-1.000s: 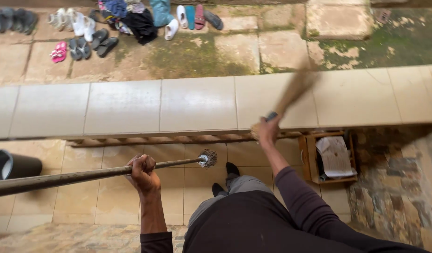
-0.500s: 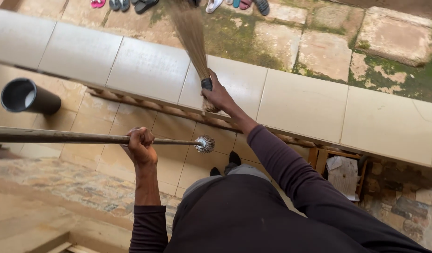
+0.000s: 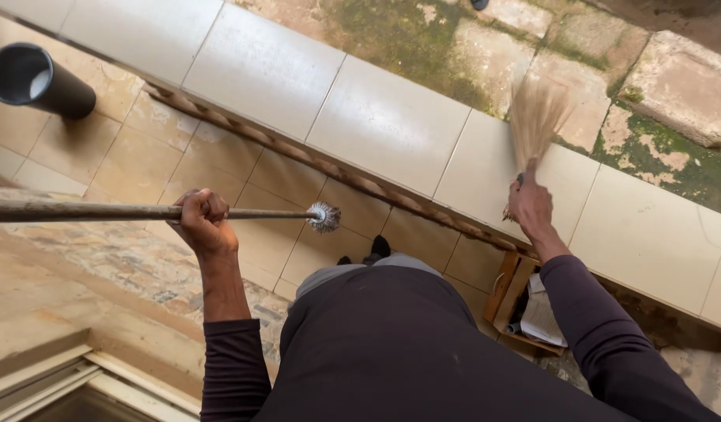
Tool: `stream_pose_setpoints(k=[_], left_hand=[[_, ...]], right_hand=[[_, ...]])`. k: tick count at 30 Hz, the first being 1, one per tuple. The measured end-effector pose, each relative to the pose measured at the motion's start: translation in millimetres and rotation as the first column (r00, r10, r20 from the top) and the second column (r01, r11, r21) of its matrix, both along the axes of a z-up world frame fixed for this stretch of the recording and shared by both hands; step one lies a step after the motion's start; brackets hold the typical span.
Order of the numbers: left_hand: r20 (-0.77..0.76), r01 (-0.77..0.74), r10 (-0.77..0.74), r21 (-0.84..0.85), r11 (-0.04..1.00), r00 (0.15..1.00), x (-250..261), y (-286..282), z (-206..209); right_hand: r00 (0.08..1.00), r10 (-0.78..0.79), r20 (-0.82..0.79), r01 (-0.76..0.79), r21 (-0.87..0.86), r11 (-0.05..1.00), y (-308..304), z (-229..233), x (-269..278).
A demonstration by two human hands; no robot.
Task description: Mopping an outdoor tiled floor and sweeping a ledge.
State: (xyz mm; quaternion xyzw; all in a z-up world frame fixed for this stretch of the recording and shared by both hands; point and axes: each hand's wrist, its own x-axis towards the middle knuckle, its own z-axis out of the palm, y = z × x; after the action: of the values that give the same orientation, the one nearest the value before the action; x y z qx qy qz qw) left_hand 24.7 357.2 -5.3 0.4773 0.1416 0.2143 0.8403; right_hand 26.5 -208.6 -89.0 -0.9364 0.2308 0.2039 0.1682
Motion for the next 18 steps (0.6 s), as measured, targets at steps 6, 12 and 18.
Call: stream_pose_setpoints(k=[6, 12, 18], left_hand=[[-0.022, -0.039, 0.039, 0.018, 0.999, 0.999, 8, -14, -6], [0.027, -0.009, 0.007, 0.063, 0.998, 1.0, 12, -20, 0], [0.009, -0.012, 0.012, 0.04, 0.999, 1.0, 11, -21, -4]], right_hand=[[0.811, 0.34, 0.475, -0.379, -0.015, 0.925, 70, -25, -14], [0.674, 0.738, -0.036, -0.739, -0.034, 0.673, 112, -30, -7], [0.987, 0.115, 0.111, -0.123, 0.073, 0.99, -68, -82, -6]])
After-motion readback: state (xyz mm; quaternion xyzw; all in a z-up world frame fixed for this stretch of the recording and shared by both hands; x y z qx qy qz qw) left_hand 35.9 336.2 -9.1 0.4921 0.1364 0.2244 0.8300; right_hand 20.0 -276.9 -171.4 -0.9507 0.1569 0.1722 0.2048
